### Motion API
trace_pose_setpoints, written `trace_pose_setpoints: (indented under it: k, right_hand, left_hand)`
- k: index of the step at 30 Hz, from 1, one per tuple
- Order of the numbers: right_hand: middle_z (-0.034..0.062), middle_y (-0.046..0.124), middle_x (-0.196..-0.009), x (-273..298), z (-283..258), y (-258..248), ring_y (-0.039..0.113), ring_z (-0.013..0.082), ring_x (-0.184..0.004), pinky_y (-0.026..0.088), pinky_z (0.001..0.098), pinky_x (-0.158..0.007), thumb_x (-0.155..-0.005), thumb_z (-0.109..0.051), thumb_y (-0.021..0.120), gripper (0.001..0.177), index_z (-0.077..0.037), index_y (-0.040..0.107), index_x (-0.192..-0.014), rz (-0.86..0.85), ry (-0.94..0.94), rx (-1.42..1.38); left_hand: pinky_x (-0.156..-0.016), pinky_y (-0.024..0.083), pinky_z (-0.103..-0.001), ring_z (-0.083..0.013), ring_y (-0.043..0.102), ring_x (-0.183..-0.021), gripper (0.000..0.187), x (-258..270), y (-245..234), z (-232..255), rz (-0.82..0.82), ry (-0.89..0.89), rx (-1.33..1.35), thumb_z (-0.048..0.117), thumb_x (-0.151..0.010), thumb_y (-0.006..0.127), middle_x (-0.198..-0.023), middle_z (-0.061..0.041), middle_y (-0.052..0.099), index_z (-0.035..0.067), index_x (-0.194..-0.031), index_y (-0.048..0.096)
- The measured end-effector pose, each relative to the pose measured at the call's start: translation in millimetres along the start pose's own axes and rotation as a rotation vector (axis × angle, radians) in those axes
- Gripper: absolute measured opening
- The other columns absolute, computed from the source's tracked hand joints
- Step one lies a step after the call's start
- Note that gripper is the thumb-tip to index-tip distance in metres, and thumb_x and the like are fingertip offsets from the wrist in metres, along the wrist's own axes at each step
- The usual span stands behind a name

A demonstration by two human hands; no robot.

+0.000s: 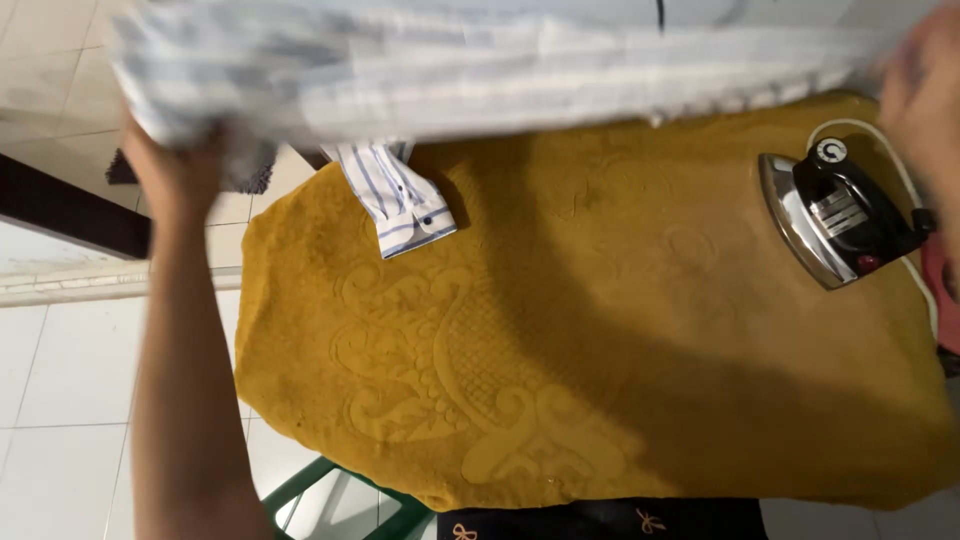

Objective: Ironing a blue and white striped shirt on a yellow ironing board.

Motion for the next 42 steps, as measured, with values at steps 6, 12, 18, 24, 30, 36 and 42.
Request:
trace_pose_setpoints:
  k: [6,12,18,24,30,36,42]
  right_hand:
    - [0.0010,0.066,-0.091,142.0,-89.3,-19.8,0.060,0.0213,-0.093,0.044,0.0372,-0.075,-0.076,-0.019,0.066,0.016,-0.015,0.072,-0.090,-0.272,-0.609,0.392]
    - [0.0006,0.063,-0.086,201.4,-103.4,-3.5,0.058,0.0203,-0.092,0.042,0.0354,-0.079,-0.082,-0.012,0.064,0.006,-0.013,0.069,-0.085,-0.221,-0.601,0.238]
    - [0.0002,0.062,-0.082,192.8,-99.3,-5.3,0.057,0.0197,-0.090,0.041,0.0344,-0.076,-0.080,-0.011,0.065,0.004,-0.014,0.067,-0.078,-0.179,-0.594,0.281]
    - [-0.0009,0.062,-0.080,198.1,-96.3,4.0,0.058,0.0186,-0.091,0.040,0.0330,-0.074,-0.079,-0.012,0.066,0.003,-0.014,0.068,-0.078,-0.242,-0.679,0.360]
    - [-0.0004,0.064,-0.083,176.8,-101.3,-2.8,0.059,0.0190,-0.092,0.042,0.0334,-0.077,-0.081,-0.013,0.065,0.004,-0.014,0.069,-0.079,-0.197,-0.640,0.377]
    - [-0.0014,0.063,-0.080,176.8,-98.1,0.1,0.058,0.0181,-0.088,0.041,0.0323,-0.075,-0.081,-0.015,0.065,0.005,-0.015,0.069,-0.079,-0.225,-0.738,0.444]
    - [0.0001,0.067,-0.089,196.0,-105.6,1.4,0.060,0.0174,-0.099,0.043,0.0310,-0.082,-0.082,-0.014,0.067,0.008,-0.012,0.074,-0.085,-0.451,-0.715,0.389]
  left_hand:
    - [-0.086,0.055,-0.041,-0.0299,0.069,-0.103,0.052,217.7,20.4,1.9,-0.250,-0.332,-0.082,0.006,-0.075,0.087,-0.113,-0.016,0.070,-0.001,-0.119,0.062]
    - [-0.092,0.048,-0.049,-0.0389,0.059,-0.109,0.037,283.7,24.6,12.6,-0.261,-0.163,-0.401,0.007,-0.078,0.080,-0.114,-0.016,0.069,0.002,-0.112,0.069]
    - [-0.098,0.045,-0.046,-0.0307,0.061,-0.113,0.028,277.8,25.0,18.9,-0.191,0.205,-0.606,0.008,-0.080,0.079,-0.110,-0.008,0.070,0.005,-0.107,0.071]
    - [-0.103,0.044,-0.050,-0.0304,0.060,-0.116,0.033,316.8,25.5,-1.9,-0.314,0.294,-0.640,0.009,-0.075,0.073,-0.109,-0.008,0.069,0.006,-0.108,0.072]
    - [-0.104,0.042,-0.050,-0.0276,0.058,-0.119,0.024,303.5,30.3,-18.2,-0.311,0.253,-0.630,0.010,-0.077,0.072,-0.110,-0.004,0.069,0.008,-0.101,0.072]
    - [-0.108,0.041,-0.046,-0.0241,0.058,-0.120,0.013,317.6,31.8,-49.3,-0.453,0.330,-0.766,0.005,-0.079,0.072,-0.109,-0.002,0.070,0.009,-0.091,0.074]
    - [-0.114,0.042,-0.046,-0.0304,0.057,-0.124,0.039,279.5,6.0,7.4,-0.844,0.275,-0.728,0.006,-0.064,0.070,-0.114,-0.010,0.070,0.002,-0.103,0.070]
Point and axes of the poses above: each hand's wrist, its own x-axis away from the middle knuckle, its own y-axis out of the palm, z = x × y, the point moved 1 cm from there along -x, towards the middle knuckle
